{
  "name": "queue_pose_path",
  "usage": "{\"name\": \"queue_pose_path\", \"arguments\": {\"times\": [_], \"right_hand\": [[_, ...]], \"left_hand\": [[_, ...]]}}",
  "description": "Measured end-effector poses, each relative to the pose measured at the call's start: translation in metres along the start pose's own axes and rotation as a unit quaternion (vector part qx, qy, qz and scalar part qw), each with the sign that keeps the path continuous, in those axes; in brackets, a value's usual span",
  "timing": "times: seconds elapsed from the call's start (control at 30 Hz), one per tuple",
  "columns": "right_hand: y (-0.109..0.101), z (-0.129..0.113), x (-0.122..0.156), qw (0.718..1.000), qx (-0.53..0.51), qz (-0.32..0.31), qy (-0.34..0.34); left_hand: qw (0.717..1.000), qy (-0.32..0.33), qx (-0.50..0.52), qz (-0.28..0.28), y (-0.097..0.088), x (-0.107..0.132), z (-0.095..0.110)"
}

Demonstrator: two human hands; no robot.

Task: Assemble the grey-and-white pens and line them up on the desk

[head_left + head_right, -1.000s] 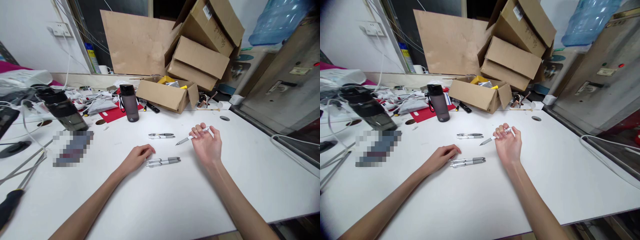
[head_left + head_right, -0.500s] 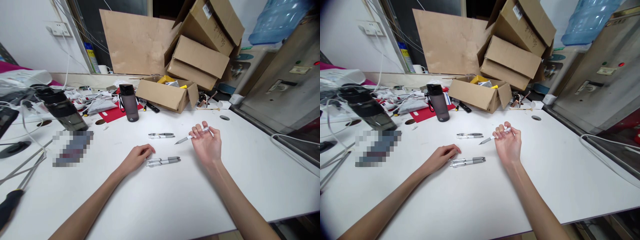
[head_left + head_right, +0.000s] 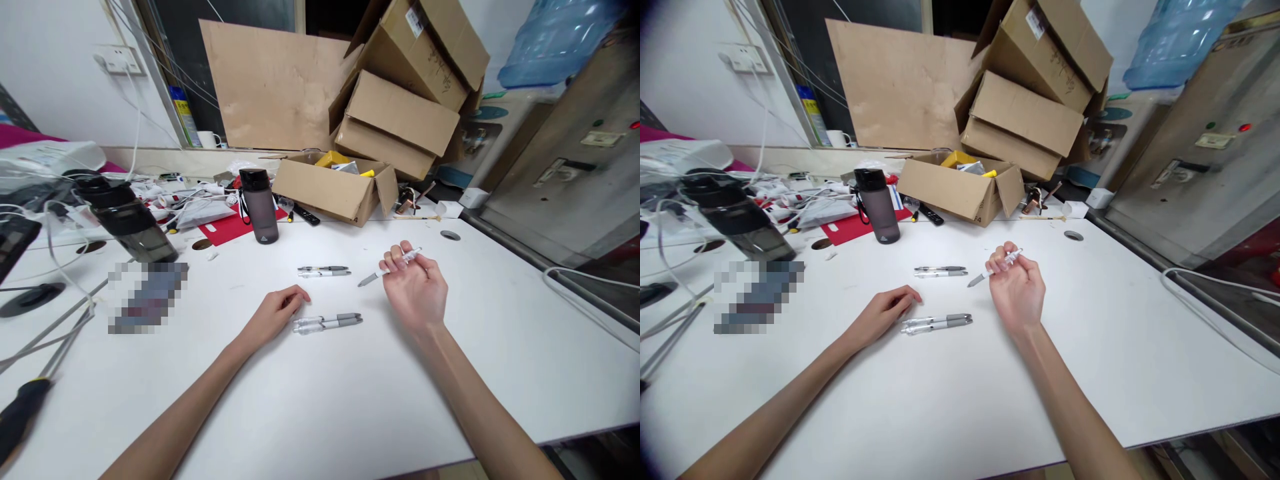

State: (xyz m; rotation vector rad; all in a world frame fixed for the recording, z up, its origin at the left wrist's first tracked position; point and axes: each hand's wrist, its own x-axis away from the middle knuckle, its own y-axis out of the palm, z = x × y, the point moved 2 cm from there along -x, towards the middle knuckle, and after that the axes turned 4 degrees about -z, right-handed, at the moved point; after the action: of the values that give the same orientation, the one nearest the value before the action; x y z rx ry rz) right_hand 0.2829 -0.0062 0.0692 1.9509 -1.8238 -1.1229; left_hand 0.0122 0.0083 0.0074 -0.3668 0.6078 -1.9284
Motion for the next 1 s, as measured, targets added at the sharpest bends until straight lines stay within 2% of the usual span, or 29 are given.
{"name": "queue_pose_path", "arguments": {"times": [0.07, 0.17, 0.27, 0.33, 0.5, 0.6, 0.7, 0.83, 1.0], "right_hand": [[0.0, 0.004, -0.001, 0.999, 0.041, -0.008, 0.001], [0.0, 0.01, -0.001, 0.986, 0.163, -0.03, 0.001], [0.002, 0.017, 0.002, 0.945, 0.317, -0.077, 0.01], [0.004, 0.023, 0.006, 0.916, 0.381, -0.121, 0.03], [0.008, 0.037, 0.017, 0.891, 0.406, -0.187, 0.084], [0.01, 0.039, 0.02, 0.87, 0.427, -0.223, 0.102], [0.012, 0.038, 0.021, 0.853, 0.449, -0.242, 0.112], [0.014, 0.037, 0.021, 0.847, 0.45, -0.255, 0.124], [0.015, 0.033, 0.019, 0.853, 0.437, -0.247, 0.143]], "left_hand": [[0.999, 0.002, 0.01, 0.034, -0.002, 0.002, 0.005], [0.996, 0.017, 0.015, 0.084, -0.004, 0.006, 0.016], [0.994, 0.043, 0.032, 0.1, -0.004, 0.009, 0.026], [0.992, 0.06, 0.058, 0.091, -0.002, 0.011, 0.031], [0.987, 0.111, 0.112, 0.032, 0.005, 0.012, 0.038], [0.986, 0.138, 0.096, 0.019, 0.008, 0.013, 0.043], [0.989, 0.133, 0.064, 0.012, 0.009, 0.013, 0.044], [0.993, 0.104, 0.042, 0.023, 0.006, 0.012, 0.041], [0.991, 0.127, 0.041, 0.025, 0.003, 0.009, 0.038]]}}
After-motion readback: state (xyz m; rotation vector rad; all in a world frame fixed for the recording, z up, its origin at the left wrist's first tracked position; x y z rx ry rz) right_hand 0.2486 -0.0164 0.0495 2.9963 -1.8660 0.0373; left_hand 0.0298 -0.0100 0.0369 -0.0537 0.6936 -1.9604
